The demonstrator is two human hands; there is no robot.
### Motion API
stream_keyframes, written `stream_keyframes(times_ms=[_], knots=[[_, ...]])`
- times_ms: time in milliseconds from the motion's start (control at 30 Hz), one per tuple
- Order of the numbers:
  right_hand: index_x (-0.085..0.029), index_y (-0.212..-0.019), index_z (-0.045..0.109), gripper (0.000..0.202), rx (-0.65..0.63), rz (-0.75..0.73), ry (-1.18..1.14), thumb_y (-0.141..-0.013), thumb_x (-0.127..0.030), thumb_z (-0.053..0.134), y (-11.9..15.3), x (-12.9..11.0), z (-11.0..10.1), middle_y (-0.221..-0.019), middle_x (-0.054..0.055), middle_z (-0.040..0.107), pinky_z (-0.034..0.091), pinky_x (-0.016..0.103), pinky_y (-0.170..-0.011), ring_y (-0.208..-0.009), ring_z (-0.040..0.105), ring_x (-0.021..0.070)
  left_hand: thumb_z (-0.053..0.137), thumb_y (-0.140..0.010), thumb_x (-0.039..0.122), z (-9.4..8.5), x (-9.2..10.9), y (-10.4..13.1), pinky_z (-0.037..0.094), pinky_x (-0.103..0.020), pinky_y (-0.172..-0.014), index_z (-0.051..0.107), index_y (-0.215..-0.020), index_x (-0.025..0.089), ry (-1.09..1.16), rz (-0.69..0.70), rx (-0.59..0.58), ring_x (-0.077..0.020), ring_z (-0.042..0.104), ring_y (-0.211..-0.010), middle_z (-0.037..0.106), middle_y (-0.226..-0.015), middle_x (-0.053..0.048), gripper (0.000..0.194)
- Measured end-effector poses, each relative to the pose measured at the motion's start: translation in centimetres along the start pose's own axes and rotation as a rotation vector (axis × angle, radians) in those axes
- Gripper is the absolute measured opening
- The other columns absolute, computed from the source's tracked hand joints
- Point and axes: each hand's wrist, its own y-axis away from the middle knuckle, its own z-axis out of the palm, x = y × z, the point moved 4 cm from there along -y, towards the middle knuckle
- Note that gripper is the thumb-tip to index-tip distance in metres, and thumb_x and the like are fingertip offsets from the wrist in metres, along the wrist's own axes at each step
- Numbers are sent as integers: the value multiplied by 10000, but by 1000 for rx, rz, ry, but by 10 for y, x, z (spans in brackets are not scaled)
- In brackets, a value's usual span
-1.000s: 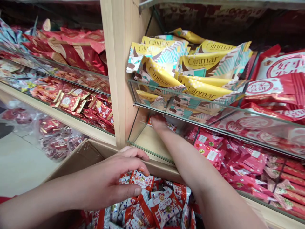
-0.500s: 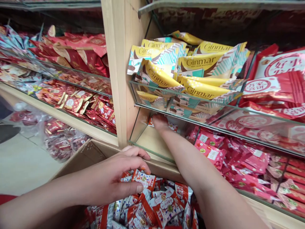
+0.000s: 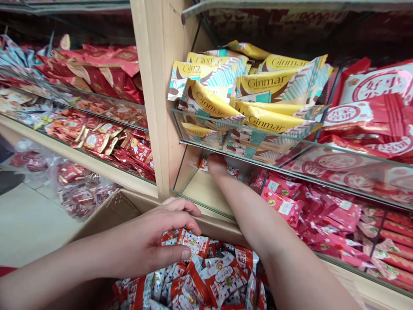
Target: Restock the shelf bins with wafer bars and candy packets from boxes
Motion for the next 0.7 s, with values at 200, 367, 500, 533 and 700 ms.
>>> stream_keyframes(times_ms=[200,367,500,533,700], knots=[[-135,-1103,531,306,-4,-23,15,-868,-327,495,4,-1,-4,-1139,93,526,437,399,-836,-1014,517,206,586,-769,223,1,0,0,348,-281,-923,590,-961,200,2,-4,9,-165,466,-1045,507,-1095,-40,193],[-112,-1108,549,364,18,-53,23,-826,-341,527,14,-6,-11,-1173,175,510,434,357,-792,-1064,489,280,606,-752,217,0,2,-1,351,-283,-925,605,-949,195,-18,-9,18,-172,464,-1055,520,-1078,-47,198],[-119,-1099,566,347,11,-88,14,-837,-329,480,25,-15,-18,-1178,200,509,433,339,-769,-1055,503,289,620,-743,231,1,3,-2,369,-297,-915,617,-952,190,-43,3,33,-184,474,-1044,531,-1056,-55,214],[-117,-1092,573,345,2,-97,13,-836,-327,474,28,-18,-21,-1175,202,512,435,339,-763,-1049,509,291,624,-741,240,1,2,-2,372,-302,-914,621,-953,187,-49,6,39,-187,475,-1043,532,-1052,-59,219],[-105,-1053,602,327,-63,-153,15,-807,-282,483,49,-31,-47,-1128,207,543,444,343,-725,-1000,542,304,649,-720,243,3,0,0,399,-287,-897,638,-956,165,-53,58,63,-177,497,-1004,534,-1028,-69,249]])
